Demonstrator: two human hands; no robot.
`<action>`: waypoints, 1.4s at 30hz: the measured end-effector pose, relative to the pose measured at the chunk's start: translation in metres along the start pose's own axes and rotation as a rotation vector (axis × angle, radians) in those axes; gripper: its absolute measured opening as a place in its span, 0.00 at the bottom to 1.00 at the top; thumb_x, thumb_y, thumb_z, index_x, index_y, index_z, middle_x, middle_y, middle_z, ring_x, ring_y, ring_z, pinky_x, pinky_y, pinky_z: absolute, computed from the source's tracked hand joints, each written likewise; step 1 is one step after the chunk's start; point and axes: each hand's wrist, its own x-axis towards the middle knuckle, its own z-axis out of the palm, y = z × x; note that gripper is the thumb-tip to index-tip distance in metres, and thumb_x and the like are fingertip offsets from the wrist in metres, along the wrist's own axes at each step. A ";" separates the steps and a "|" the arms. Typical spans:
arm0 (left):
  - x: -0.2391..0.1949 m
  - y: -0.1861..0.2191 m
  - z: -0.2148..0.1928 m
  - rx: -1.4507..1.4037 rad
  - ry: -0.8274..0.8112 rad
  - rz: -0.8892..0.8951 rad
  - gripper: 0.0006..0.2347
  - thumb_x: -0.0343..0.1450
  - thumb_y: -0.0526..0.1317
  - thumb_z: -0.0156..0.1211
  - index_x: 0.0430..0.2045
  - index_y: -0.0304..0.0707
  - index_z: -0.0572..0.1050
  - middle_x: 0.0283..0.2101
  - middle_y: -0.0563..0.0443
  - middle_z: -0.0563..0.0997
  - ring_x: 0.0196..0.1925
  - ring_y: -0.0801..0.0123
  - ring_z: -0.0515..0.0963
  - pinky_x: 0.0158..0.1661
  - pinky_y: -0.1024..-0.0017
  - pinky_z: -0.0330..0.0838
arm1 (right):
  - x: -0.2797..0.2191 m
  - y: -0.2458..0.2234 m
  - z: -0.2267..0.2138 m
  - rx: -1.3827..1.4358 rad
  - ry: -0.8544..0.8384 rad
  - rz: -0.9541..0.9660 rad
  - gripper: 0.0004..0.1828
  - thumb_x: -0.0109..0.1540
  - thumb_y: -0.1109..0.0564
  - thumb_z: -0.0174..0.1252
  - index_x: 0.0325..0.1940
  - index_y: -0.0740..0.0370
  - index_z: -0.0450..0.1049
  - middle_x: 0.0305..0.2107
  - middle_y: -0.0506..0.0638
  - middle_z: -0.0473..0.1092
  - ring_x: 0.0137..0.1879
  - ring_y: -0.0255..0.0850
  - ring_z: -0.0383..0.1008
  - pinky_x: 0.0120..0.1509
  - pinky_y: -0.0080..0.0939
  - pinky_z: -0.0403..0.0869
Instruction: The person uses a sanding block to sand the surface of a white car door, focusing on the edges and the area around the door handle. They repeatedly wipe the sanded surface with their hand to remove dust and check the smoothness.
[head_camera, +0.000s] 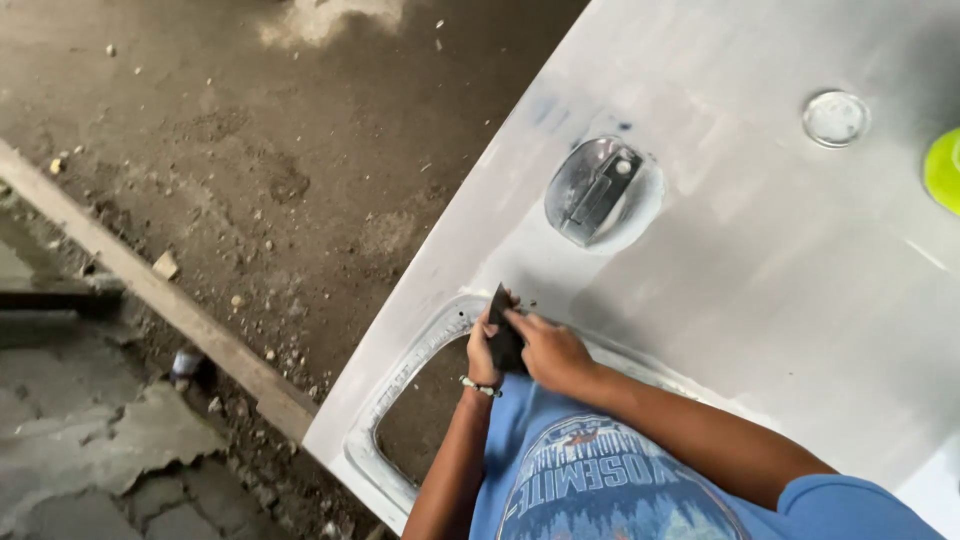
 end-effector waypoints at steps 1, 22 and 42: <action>0.001 0.001 -0.002 0.003 -0.017 -0.005 0.26 0.71 0.38 0.38 0.64 0.21 0.65 0.61 0.41 0.75 0.63 0.59 0.72 0.66 0.65 0.62 | 0.004 0.002 0.001 -0.002 0.016 0.007 0.38 0.55 0.64 0.53 0.71 0.60 0.61 0.47 0.64 0.71 0.46 0.64 0.76 0.51 0.61 0.74; 0.027 0.105 0.058 0.671 -0.179 0.356 0.30 0.69 0.32 0.42 0.71 0.27 0.52 0.74 0.41 0.58 0.76 0.59 0.56 0.70 0.69 0.49 | 0.028 0.041 0.032 1.173 0.472 0.615 0.22 0.71 0.48 0.56 0.61 0.67 0.76 0.48 0.57 0.77 0.48 0.37 0.73 0.55 0.46 0.71; 0.020 0.150 0.043 -0.216 -0.466 -0.768 0.30 0.78 0.61 0.44 0.65 0.36 0.65 0.66 0.45 0.73 0.68 0.54 0.71 0.69 0.51 0.59 | 0.034 -0.091 -0.031 -0.218 0.558 0.372 0.21 0.64 0.54 0.58 0.63 0.45 0.76 0.45 0.52 0.77 0.51 0.52 0.77 0.55 0.49 0.73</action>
